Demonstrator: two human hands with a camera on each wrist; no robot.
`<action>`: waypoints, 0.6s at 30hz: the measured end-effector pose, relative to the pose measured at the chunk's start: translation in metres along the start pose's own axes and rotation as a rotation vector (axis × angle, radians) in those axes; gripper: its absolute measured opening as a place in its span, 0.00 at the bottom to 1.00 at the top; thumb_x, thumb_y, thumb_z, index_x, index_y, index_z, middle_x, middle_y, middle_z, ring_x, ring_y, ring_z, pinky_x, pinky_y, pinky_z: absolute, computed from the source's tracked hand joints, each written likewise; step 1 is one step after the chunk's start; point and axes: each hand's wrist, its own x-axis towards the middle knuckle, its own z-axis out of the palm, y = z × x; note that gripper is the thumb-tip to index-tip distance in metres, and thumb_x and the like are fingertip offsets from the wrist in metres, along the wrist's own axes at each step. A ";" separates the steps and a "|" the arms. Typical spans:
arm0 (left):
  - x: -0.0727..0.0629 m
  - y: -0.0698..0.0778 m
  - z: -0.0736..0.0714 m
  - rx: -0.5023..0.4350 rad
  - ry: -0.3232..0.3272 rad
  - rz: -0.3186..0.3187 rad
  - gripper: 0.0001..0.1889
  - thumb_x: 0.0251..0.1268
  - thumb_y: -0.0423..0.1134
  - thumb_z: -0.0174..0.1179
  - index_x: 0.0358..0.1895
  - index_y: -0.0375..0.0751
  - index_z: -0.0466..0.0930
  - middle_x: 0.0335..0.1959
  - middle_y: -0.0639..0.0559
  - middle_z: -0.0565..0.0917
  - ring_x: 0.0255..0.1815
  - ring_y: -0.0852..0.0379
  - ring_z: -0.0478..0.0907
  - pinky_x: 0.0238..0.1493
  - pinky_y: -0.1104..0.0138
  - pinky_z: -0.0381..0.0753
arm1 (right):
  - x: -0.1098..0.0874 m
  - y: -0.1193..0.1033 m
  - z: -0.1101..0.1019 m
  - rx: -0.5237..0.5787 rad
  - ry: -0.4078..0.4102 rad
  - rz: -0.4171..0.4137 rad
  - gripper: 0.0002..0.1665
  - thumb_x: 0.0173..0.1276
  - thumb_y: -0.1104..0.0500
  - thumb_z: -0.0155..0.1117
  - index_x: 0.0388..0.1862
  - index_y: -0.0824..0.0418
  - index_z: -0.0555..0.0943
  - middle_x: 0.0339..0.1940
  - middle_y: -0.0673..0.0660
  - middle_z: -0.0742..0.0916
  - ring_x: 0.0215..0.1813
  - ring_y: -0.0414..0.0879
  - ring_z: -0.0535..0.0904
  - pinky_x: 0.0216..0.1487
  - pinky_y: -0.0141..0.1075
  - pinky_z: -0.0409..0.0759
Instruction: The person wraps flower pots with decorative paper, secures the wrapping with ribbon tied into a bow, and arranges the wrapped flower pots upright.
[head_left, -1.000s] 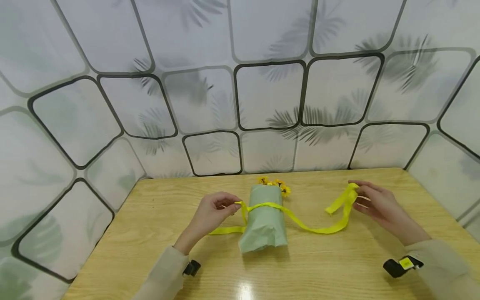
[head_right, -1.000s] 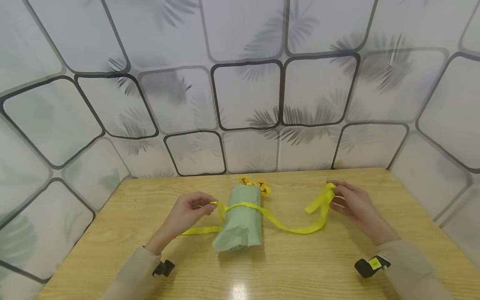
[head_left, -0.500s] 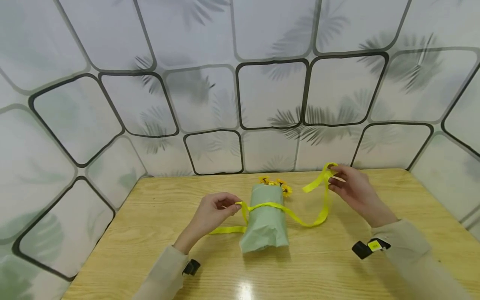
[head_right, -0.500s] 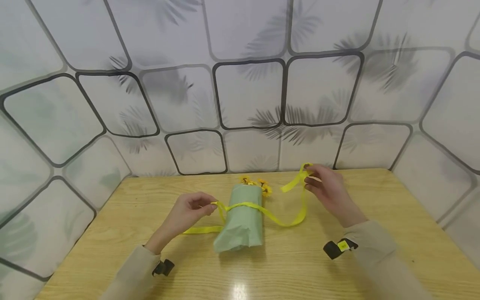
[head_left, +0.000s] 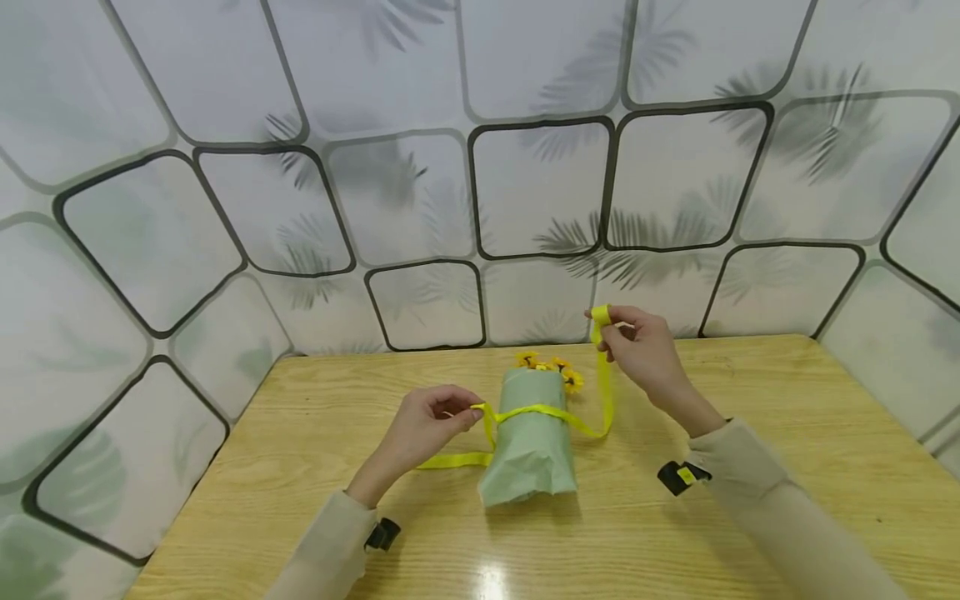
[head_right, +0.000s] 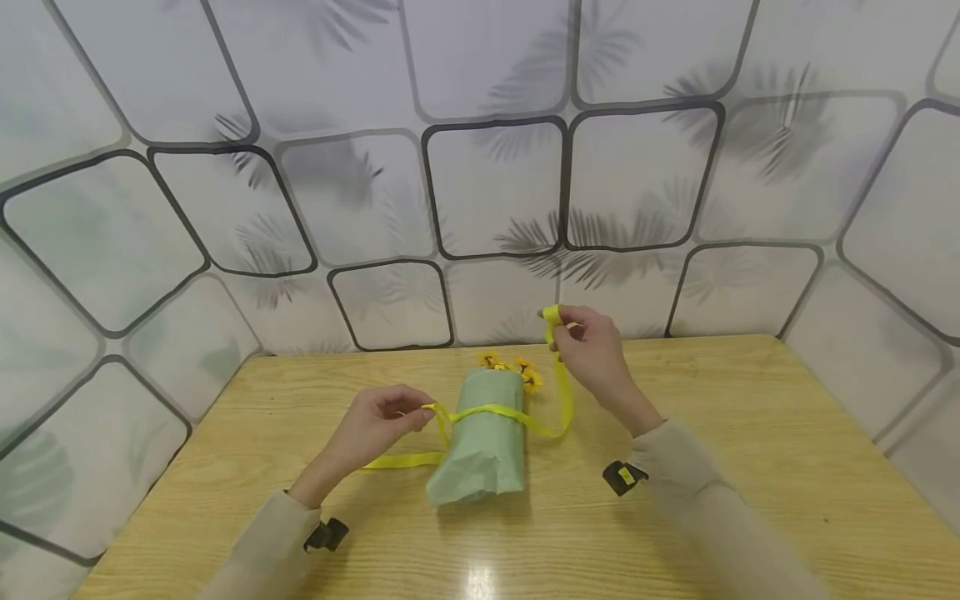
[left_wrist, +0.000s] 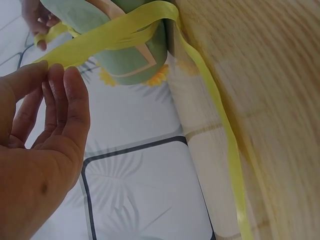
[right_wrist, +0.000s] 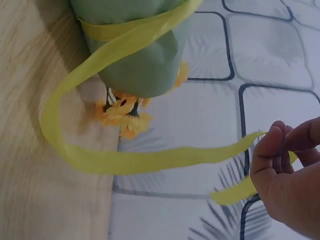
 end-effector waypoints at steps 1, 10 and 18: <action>0.000 0.000 0.000 -0.002 -0.001 0.001 0.07 0.68 0.38 0.68 0.46 0.47 0.89 0.41 0.49 0.90 0.36 0.56 0.85 0.38 0.69 0.85 | 0.001 -0.002 0.005 -0.023 -0.008 -0.035 0.20 0.79 0.66 0.52 0.64 0.67 0.81 0.51 0.64 0.86 0.34 0.47 0.82 0.32 0.30 0.81; 0.000 -0.002 0.001 -0.024 -0.005 0.011 0.07 0.68 0.39 0.68 0.46 0.45 0.89 0.41 0.47 0.90 0.40 0.40 0.87 0.37 0.66 0.86 | 0.001 -0.022 0.035 -0.053 -0.160 -0.323 0.18 0.75 0.72 0.51 0.58 0.68 0.83 0.50 0.65 0.85 0.30 0.47 0.78 0.30 0.31 0.77; -0.002 -0.003 0.000 -0.012 -0.016 0.025 0.07 0.69 0.39 0.68 0.46 0.46 0.89 0.42 0.48 0.90 0.37 0.55 0.85 0.37 0.68 0.85 | -0.001 -0.034 0.050 -0.035 -0.293 -0.473 0.17 0.72 0.75 0.53 0.46 0.65 0.88 0.39 0.59 0.84 0.28 0.39 0.68 0.30 0.28 0.68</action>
